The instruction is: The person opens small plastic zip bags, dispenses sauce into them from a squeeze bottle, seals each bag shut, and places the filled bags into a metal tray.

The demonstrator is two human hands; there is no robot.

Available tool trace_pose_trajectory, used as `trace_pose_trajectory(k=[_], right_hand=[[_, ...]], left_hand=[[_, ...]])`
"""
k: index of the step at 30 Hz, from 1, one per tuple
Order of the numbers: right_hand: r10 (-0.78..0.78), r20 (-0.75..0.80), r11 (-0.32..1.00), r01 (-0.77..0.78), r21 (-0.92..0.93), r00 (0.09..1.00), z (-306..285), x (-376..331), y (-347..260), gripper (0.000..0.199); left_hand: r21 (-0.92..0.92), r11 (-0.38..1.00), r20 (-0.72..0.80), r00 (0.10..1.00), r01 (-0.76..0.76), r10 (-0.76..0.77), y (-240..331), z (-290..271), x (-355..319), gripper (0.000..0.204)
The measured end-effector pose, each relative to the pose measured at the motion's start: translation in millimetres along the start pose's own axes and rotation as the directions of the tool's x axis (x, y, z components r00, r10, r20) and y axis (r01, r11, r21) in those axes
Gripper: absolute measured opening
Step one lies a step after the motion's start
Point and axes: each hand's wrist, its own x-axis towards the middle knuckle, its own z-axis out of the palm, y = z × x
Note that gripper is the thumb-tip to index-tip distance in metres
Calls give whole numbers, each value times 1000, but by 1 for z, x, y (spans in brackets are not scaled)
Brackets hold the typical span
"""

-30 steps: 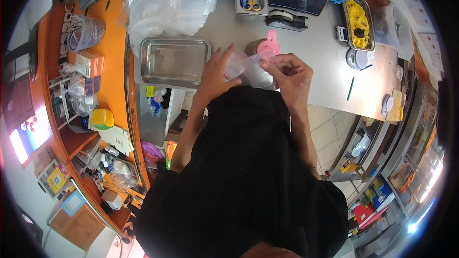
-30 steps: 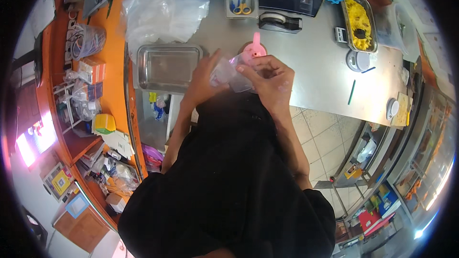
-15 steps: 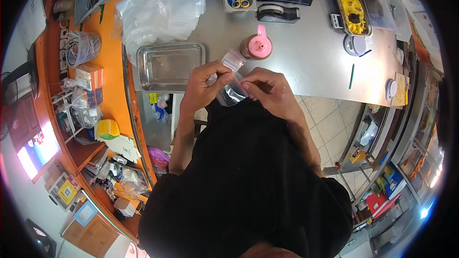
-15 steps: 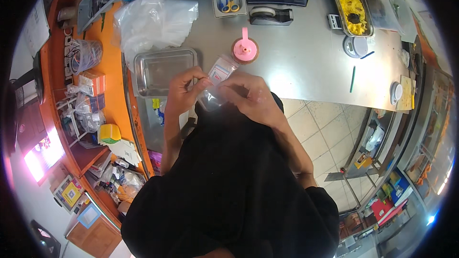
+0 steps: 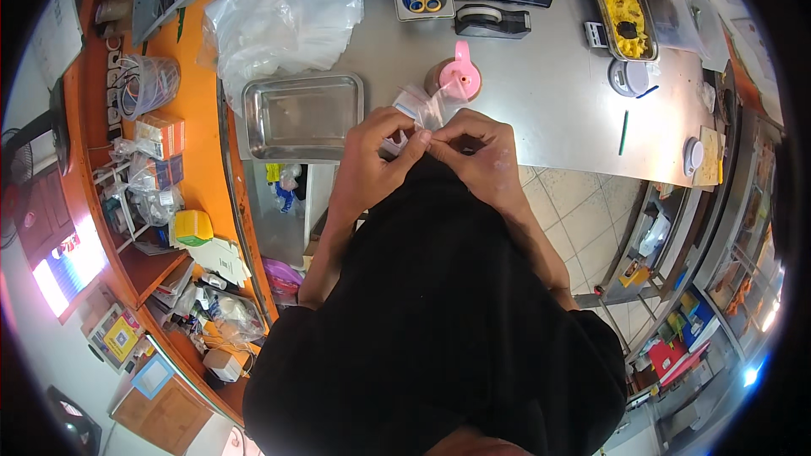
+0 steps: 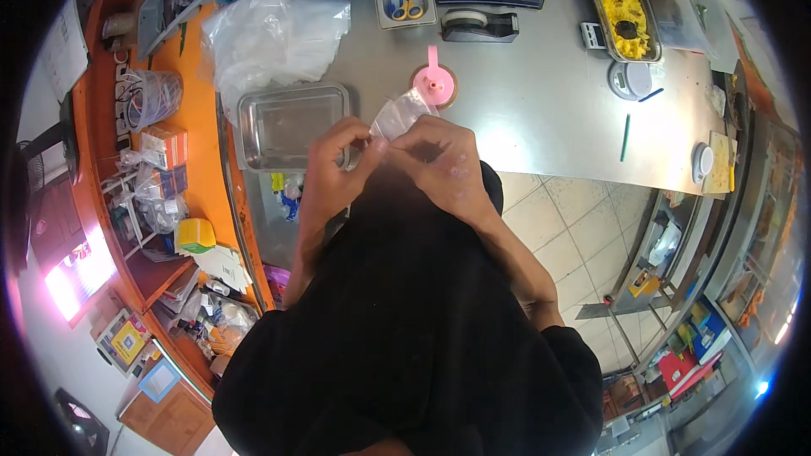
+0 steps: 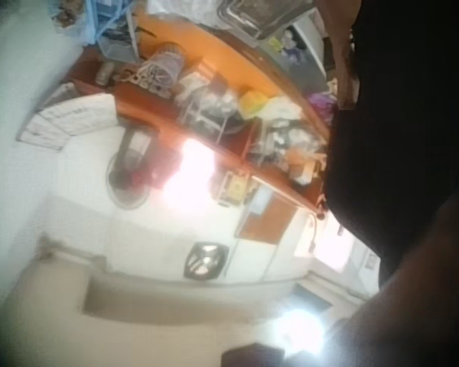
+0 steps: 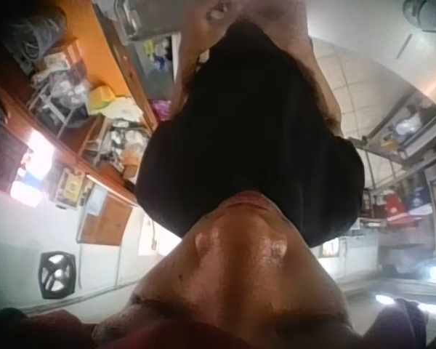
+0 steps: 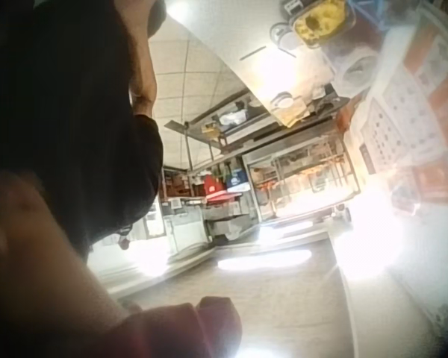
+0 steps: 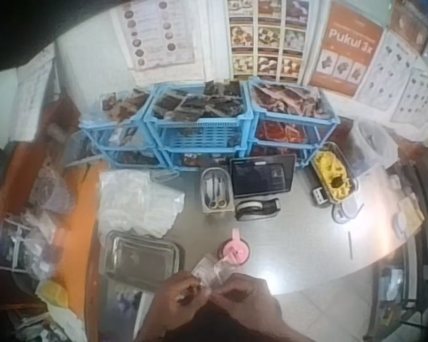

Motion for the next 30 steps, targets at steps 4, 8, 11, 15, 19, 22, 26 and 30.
trace_pose_trajectory(k=[4, 8, 11, 15, 19, 22, 26, 30], right_hand=[[159, 82, 971, -171, 167, 984, -5, 3, -3, 5], [272, 217, 890, -331, 313, 937, -6, 0, 4, 5], [217, 165, 928, -256, 272, 962, 9, -9, 15, 5], [194, 58, 965, -201, 170, 979, 20, -16, 18, 5], [14, 39, 1000, -14, -22, 999, 18, -17, 6, 12], [-80, 133, 978, 103, -180, 988, 18, -19, 12, 14], [-89, 23, 954, 92, -286, 996, 25, -25, 5, 16], [-85, -116, 908, 29, -417, 990, 30, -24, 11, 22]], left_hand=[[-146, 989, 64, 998, 30, -21, -3, -5, -1, 12], [-161, 985, 108, 993, 57, -40, -13, -8, -3, 12], [15, 994, 111, 988, 104, -105, -10, -6, -2, 14], [23, 997, 98, 992, 78, -80, -13, 2, -8, 17], [56, 998, 183, 982, 38, -48, -17, -2, -11, 19], [104, 994, 223, 975, -32, 8, -14, -6, -11, 20], [163, 980, 142, 986, -113, 90, -10, 2, -17, 21], [268, 963, -82, 996, 2, 21, -13, 5, -15, 20]])
